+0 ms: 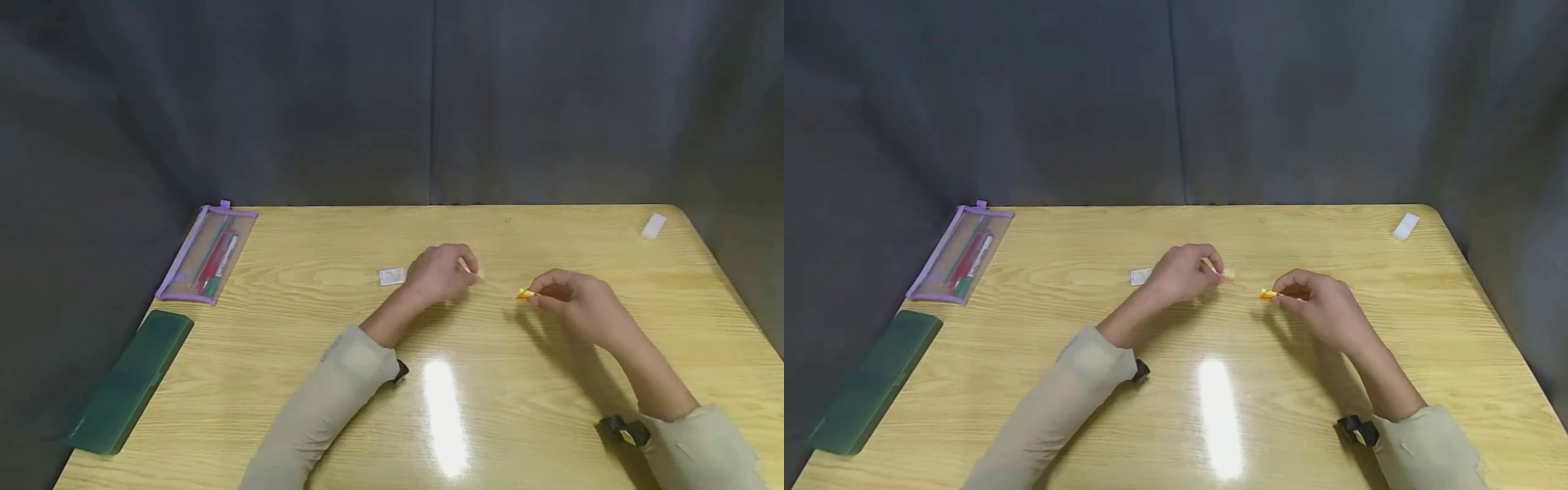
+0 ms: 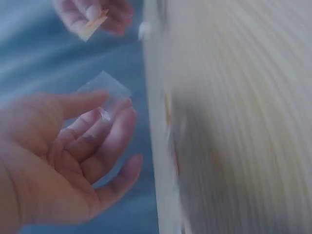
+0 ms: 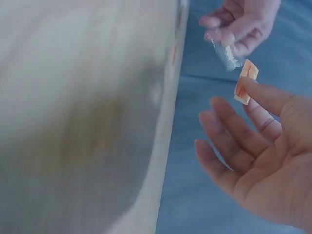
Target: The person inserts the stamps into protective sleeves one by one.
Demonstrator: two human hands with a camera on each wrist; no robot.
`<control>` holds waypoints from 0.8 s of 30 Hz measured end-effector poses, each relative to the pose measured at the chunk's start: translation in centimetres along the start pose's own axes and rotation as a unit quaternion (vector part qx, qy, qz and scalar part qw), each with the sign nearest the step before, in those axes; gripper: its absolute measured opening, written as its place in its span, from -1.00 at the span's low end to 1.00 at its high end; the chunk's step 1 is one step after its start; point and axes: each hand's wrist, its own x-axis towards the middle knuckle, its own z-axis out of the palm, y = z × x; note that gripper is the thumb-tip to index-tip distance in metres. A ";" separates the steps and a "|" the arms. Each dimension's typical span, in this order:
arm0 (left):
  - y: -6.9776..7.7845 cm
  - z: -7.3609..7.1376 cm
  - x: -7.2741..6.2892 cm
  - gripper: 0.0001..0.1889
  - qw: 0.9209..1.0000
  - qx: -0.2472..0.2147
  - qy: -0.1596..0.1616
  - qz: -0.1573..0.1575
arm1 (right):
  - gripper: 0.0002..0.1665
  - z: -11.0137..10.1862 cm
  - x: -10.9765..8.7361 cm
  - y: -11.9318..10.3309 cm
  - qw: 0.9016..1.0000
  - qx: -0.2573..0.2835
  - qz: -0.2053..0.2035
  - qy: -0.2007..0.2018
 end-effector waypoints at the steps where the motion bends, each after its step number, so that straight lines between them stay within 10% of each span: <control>1: -0.7 -0.7 -0.5 -0.93 0.999 -0.034 0.000 -0.009 | -0.83 0.1 0.3 -0.4 1.000 0.011 0.000 -0.002; 8: -3.9 -3.4 -3.5 -0.96 0.978 -0.204 0.017 -0.049 | -0.78 1.7 3.2 -3.1 0.993 0.119 0.013 -0.018; 24: -4.6 -3.2 -4.7 -0.87 0.959 -0.278 0.050 -0.035 | -0.55 4.4 6.1 -5.5 0.956 0.288 0.055 -0.009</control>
